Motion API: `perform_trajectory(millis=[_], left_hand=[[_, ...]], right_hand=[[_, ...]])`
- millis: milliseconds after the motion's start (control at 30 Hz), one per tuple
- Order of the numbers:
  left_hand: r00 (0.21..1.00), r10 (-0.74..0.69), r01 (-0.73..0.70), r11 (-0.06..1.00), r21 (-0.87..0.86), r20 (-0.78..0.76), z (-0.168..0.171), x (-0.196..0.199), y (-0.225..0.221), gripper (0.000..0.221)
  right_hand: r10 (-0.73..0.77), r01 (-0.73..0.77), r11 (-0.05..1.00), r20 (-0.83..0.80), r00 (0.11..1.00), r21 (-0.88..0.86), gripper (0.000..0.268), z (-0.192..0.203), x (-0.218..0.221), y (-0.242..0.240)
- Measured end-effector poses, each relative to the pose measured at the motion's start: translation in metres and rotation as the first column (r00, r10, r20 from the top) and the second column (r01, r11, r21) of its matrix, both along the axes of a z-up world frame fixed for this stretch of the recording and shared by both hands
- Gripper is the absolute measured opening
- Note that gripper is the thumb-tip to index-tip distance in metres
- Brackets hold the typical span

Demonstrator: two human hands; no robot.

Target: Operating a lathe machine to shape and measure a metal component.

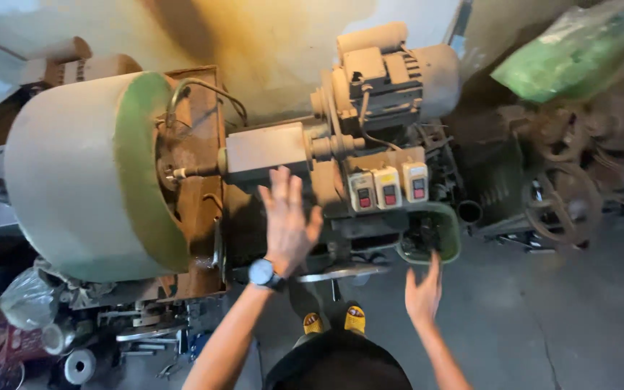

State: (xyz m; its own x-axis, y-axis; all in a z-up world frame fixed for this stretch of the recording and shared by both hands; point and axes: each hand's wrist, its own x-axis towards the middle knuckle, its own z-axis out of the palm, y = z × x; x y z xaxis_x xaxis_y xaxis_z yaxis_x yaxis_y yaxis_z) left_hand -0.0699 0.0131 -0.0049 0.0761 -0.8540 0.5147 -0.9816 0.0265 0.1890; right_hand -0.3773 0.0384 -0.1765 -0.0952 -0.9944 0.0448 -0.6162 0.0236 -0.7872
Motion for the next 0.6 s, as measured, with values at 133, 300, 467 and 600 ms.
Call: perform_trajectory(millis=[133,300,467,600], left_hand=[[0.984,0.091,-0.104,0.992,0.073,0.154,0.013,0.045,-0.021,0.089],[0.995,0.018,-0.033,0.987,0.158,0.093,0.003,0.057,-0.028,0.097],[0.994,0.034,-0.052,0.980,0.191,0.100,-0.003,0.060,-0.032,0.101],[0.997,0.049,-0.059,0.986,0.156,0.065,-0.004,0.055,-0.034,0.106]], right_hand=[[0.043,0.061,0.922,-0.258,0.965,0.384,0.087,-0.260,-0.024,0.102],[0.383,-0.350,0.606,0.123,0.916,0.715,0.076,-0.405,0.085,0.100],[0.483,-0.481,0.660,0.163,0.860,0.577,0.063,-0.375,0.148,0.107],[0.465,-0.497,0.740,0.188,0.865,0.453,0.061,-0.409,0.164,0.140]])
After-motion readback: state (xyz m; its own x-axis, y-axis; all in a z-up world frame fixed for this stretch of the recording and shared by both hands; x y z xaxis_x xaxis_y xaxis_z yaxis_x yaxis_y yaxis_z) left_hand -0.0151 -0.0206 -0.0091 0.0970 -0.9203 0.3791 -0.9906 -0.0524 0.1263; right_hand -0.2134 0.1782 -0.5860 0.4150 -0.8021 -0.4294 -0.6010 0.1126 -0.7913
